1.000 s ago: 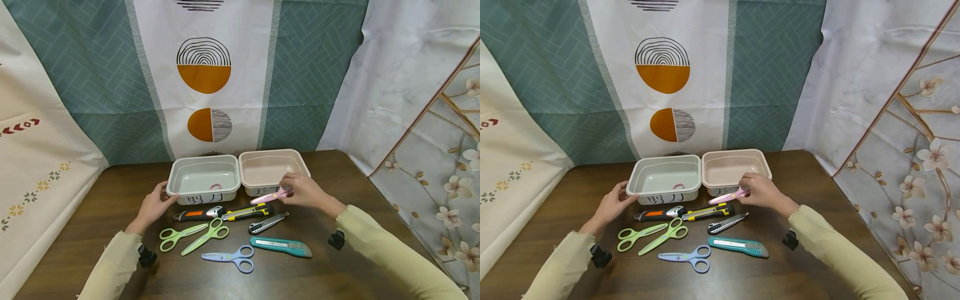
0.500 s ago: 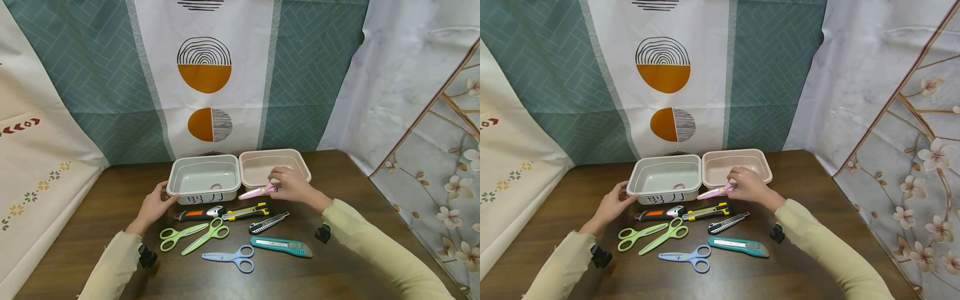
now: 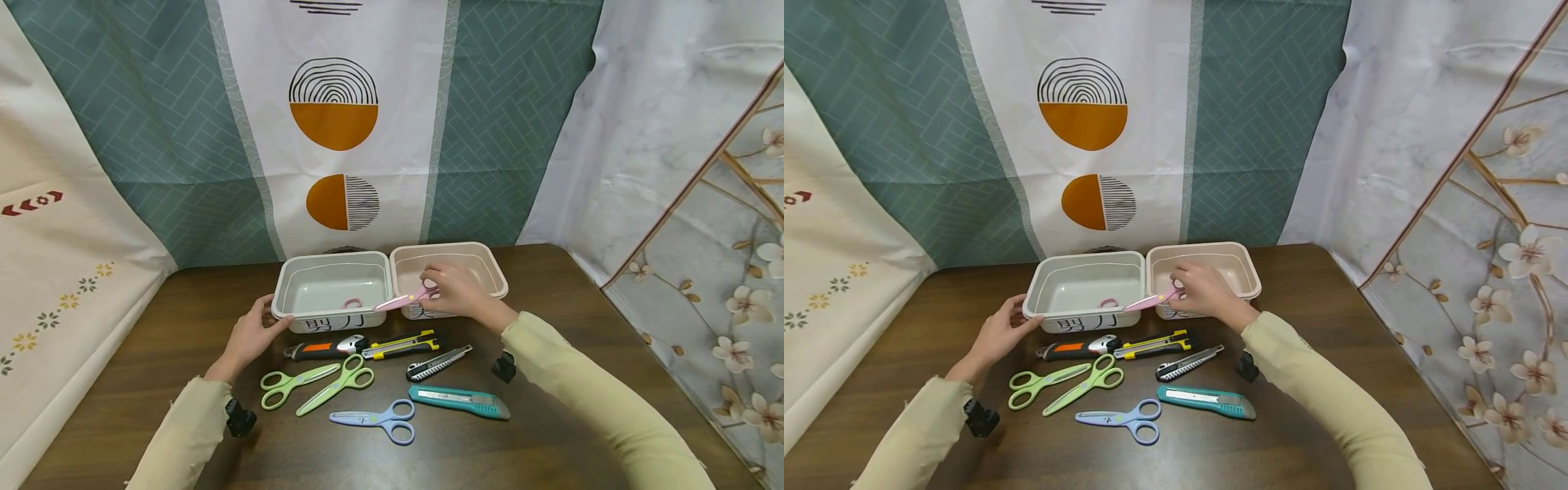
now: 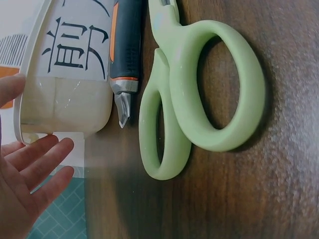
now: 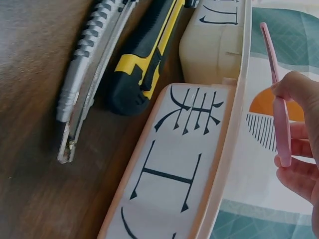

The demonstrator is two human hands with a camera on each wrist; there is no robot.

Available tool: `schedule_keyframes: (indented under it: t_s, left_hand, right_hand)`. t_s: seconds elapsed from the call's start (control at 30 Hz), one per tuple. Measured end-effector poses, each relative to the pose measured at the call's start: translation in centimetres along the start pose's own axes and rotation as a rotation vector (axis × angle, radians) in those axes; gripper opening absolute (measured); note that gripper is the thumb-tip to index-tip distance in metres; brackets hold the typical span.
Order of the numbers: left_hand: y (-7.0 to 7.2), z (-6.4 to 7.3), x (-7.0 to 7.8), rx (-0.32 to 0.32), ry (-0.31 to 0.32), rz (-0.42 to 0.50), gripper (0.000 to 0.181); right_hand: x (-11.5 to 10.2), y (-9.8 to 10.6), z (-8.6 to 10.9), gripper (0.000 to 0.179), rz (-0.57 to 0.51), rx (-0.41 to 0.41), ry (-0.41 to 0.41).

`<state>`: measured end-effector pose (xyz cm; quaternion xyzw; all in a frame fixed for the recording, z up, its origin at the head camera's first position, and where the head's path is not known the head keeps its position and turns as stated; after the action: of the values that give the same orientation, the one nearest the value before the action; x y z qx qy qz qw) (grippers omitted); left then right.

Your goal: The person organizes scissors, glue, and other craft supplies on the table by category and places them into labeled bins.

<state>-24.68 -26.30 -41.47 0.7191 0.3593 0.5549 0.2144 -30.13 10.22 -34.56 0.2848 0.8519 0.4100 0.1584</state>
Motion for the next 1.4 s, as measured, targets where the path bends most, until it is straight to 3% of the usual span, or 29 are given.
schedule_keyframes:
  t_s: [0.63, 1.4]
  left_hand:
    - [0.1, 0.1, -0.1, -0.010, 0.009, -0.003, 0.067]
    - [0.1, 0.1, 0.2, -0.013, 0.017, 0.007, 0.067]
  right_hand:
    - [-0.6, -1.2, -2.5, 0.026, 0.016, -0.003, -0.042]
    - [-2.2, -4.4, -5.1, 0.031, 0.055, -0.004, -0.088]
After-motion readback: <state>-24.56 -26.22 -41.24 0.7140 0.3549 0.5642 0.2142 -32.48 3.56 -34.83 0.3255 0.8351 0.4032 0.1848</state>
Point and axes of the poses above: each hand's wrist, its own z-axis away from the middle knuckle, its own y-axis out of the back of the hand, x = y × z, the point moved 3 cm from there along -z, towards the middle knuckle, and after that the axes turned 8 degrees about x, right-handed, at the moved point
